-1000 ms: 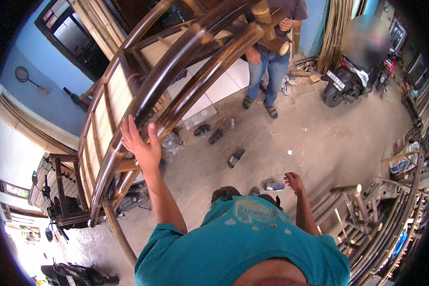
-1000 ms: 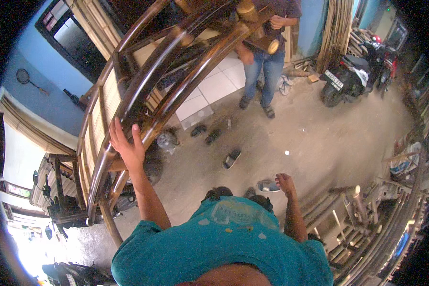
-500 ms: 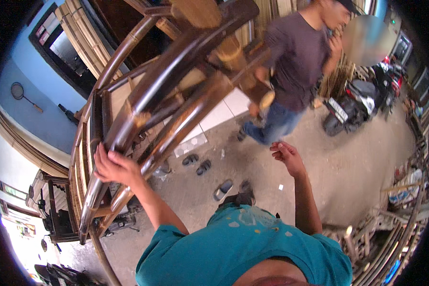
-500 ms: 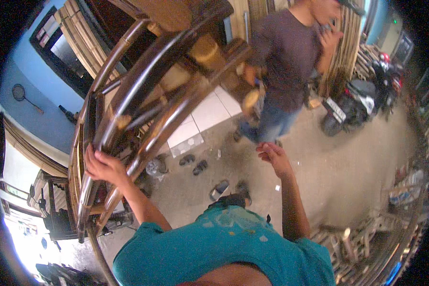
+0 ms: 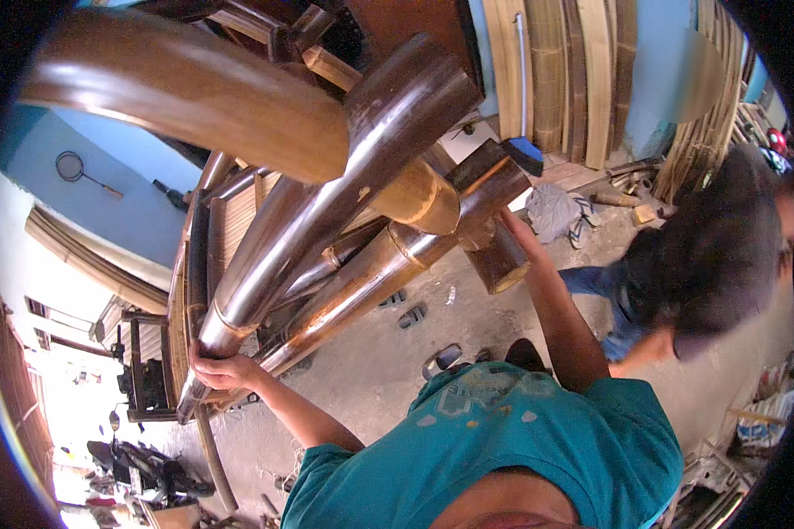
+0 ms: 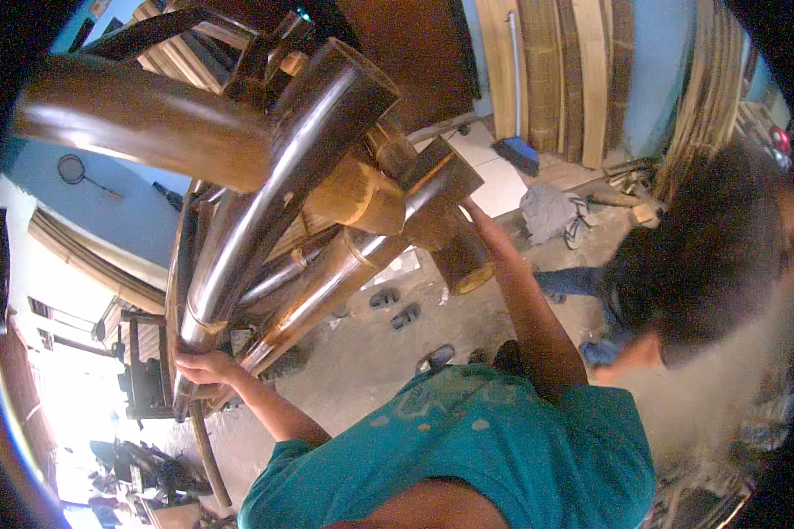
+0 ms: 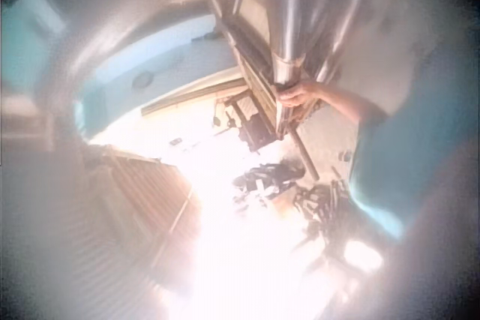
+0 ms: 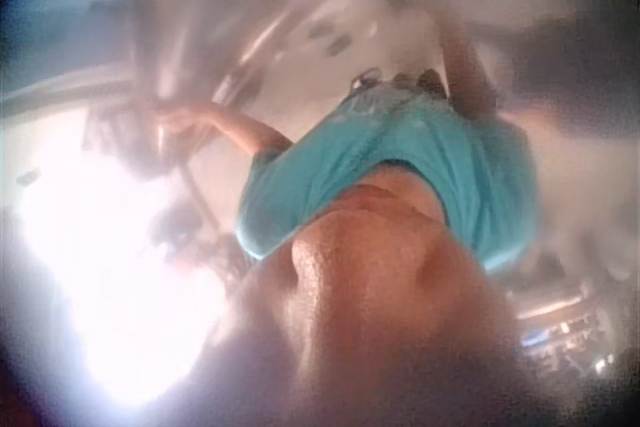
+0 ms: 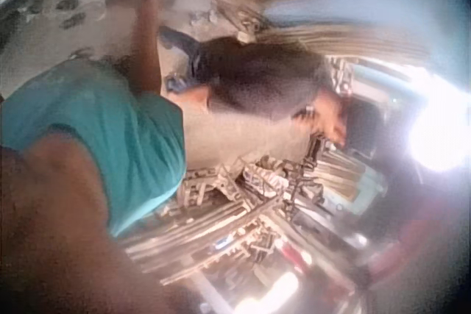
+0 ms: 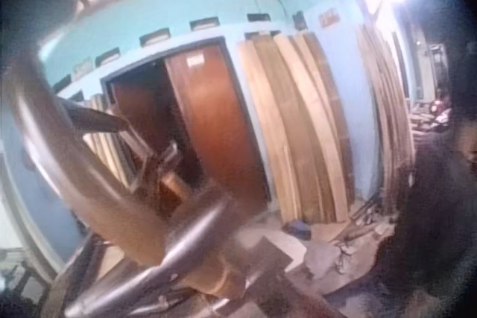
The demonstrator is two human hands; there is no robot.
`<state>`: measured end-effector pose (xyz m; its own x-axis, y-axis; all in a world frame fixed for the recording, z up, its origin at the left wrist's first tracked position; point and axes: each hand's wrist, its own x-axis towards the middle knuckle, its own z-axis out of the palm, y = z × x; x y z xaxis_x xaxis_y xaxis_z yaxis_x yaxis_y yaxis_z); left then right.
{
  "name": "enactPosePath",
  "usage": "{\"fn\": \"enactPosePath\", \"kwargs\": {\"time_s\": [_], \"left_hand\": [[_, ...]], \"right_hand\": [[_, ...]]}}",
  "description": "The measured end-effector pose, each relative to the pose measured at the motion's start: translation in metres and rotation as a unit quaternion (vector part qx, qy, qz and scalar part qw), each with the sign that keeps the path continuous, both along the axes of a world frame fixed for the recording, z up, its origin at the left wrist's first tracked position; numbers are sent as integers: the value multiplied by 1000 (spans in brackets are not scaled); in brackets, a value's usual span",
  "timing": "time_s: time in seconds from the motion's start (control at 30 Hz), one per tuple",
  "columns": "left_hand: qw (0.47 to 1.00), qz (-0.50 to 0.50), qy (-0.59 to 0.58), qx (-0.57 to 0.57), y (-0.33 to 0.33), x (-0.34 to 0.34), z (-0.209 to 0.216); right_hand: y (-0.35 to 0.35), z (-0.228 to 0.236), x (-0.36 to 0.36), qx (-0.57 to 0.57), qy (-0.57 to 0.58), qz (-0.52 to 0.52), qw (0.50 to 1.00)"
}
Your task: The person secures a bamboo chair to a scooter using a black rope. They wrap the rope around the chair legs and the scooter frame, tie knots, and use pliers to tighten and trim the rope. Finally, they lift the chair off the scooter and carry it away.
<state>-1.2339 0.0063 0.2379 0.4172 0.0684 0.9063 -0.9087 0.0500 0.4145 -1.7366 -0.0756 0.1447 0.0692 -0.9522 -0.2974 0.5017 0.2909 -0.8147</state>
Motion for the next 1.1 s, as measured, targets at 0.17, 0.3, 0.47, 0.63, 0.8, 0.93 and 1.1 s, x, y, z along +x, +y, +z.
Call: {"fn": "enactPosePath", "kwargs": {"time_s": [0.17, 0.3, 0.47, 0.63, 0.8, 0.93, 1.1], "left_hand": [[997, -29, 68, -21, -8, -18, 2], [998, 59, 9, 31, -7, -27, 1], [979, 87, 179, 51, 2, -71, 0], [921, -41, 380, -66, 25, -160, -47], [845, -27, 522, -116, 68, -258, -62], [838, 31, 529, -126, 109, -314, -68], [832, 40, 522, -182, 103, -376, -68]], "right_hand": [[0, 27, 3, -41, -39, 65, 996], [-2, 48, -15, -45, -56, 152, 986], [-45, 38, -20, -21, -48, 251, 967], [-73, 3, -31, -2, -115, 375, 920], [-85, 14, -39, -33, -151, 436, 886], [-91, 6, -42, -66, -201, 455, 865], [-110, -28, -49, -183, -114, 551, 806]]}}
